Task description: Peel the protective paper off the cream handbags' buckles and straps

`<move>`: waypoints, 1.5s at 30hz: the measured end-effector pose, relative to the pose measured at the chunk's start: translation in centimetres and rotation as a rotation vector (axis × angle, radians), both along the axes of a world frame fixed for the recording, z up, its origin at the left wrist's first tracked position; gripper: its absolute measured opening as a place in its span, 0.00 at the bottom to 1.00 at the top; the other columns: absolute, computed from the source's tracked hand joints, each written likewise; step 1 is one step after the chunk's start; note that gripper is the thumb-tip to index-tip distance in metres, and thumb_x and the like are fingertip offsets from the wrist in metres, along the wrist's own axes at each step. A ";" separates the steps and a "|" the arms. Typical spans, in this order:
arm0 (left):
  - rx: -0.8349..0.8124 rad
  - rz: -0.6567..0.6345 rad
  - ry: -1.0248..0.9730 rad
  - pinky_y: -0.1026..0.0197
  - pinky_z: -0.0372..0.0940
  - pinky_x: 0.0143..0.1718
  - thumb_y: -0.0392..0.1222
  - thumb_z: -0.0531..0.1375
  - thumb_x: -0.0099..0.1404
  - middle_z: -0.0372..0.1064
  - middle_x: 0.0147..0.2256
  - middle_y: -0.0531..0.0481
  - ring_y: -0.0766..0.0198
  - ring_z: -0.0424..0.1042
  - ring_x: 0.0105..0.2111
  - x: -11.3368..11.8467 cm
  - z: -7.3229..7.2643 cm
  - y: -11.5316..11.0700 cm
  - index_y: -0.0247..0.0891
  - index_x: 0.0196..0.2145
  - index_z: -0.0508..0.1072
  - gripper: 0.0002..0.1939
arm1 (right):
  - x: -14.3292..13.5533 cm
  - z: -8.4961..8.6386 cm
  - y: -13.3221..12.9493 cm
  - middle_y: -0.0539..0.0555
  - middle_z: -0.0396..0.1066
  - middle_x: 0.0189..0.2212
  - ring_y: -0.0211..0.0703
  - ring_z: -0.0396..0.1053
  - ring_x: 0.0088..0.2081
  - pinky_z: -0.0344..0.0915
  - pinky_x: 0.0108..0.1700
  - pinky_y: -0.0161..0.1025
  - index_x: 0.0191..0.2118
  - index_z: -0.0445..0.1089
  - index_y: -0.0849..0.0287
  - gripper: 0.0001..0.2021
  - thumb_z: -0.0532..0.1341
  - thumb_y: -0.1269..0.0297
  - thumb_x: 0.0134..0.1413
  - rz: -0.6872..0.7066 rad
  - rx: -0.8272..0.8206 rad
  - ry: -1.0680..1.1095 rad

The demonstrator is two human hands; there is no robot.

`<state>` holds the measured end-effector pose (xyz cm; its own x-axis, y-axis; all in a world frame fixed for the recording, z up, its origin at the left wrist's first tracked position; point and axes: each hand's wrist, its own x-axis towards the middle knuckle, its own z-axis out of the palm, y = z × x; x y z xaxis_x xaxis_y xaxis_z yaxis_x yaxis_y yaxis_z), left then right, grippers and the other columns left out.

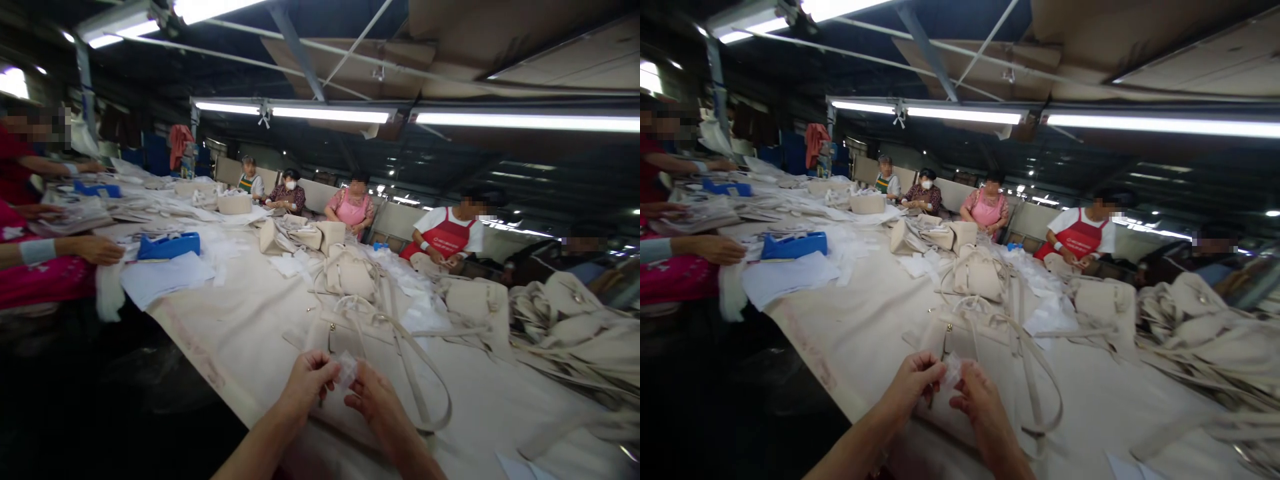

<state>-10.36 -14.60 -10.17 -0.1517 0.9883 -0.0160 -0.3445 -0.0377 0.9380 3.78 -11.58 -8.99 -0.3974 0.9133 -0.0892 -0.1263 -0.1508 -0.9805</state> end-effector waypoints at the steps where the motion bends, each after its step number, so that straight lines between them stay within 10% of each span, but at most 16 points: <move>1: -0.003 0.002 0.008 0.67 0.49 0.17 0.54 0.65 0.45 0.61 0.16 0.56 0.72 0.56 0.16 0.2 0.0 -0.1 0.38 0.19 0.65 0.18 | 0.0 -0.2 -0.1 0.51 0.72 0.32 0.40 0.67 0.33 0.64 0.31 0.33 0.35 0.72 0.57 0.22 0.69 0.43 0.42 0.022 0.024 -0.004; 6: 0.003 0.003 0.035 0.67 0.49 0.19 0.55 0.65 0.46 0.62 0.16 0.55 0.72 0.56 0.17 0.8 -0.4 -0.5 0.38 0.19 0.63 0.20 | 0.2 -0.8 -0.2 0.46 0.67 0.21 0.36 0.62 0.25 0.60 0.27 0.32 0.22 0.62 0.57 0.19 0.74 0.57 0.37 0.008 0.051 0.101; 11: -0.014 0.008 0.003 0.66 0.49 0.20 0.55 0.66 0.46 0.62 0.16 0.55 0.72 0.56 0.17 1.2 -0.8 -0.5 0.38 0.19 0.63 0.20 | 0.4 -1.0 -0.1 0.41 0.58 0.17 0.31 0.49 0.18 0.48 0.21 0.31 0.30 0.66 0.56 0.18 0.73 0.57 0.37 0.070 -0.047 0.115; 31: -0.048 0.086 -0.026 0.66 0.51 0.21 0.61 0.65 0.44 0.62 0.16 0.55 0.70 0.58 0.17 2.0 -2.9 0.3 0.39 0.20 0.62 0.23 | -0.2 -1.7 1.4 0.45 0.65 0.20 0.38 0.63 0.24 0.64 0.29 0.36 0.23 0.65 0.56 0.20 0.72 0.48 0.38 -0.052 0.062 0.024; 38: -0.042 0.185 0.695 0.61 0.61 0.28 0.50 0.45 0.67 0.70 0.25 0.46 0.60 0.70 0.25 -0.5 -0.6 2.3 0.40 0.26 0.64 0.19 | 0.2 -1.1 3.3 0.44 0.66 0.17 0.39 0.63 0.20 0.63 0.24 0.38 0.29 0.67 0.55 0.22 0.73 0.48 0.30 -0.147 0.193 -0.112; 45: -0.166 0.284 1.293 0.49 0.64 0.41 0.45 0.59 0.63 0.75 0.38 0.32 0.40 0.74 0.42 0.1 3.2 5.1 0.34 0.39 0.72 0.12 | 0.3 -1.7 3.9 0.48 0.73 0.21 0.39 0.63 0.22 0.59 0.26 0.37 0.34 0.71 0.56 0.18 0.70 0.60 0.31 -0.209 0.225 -0.110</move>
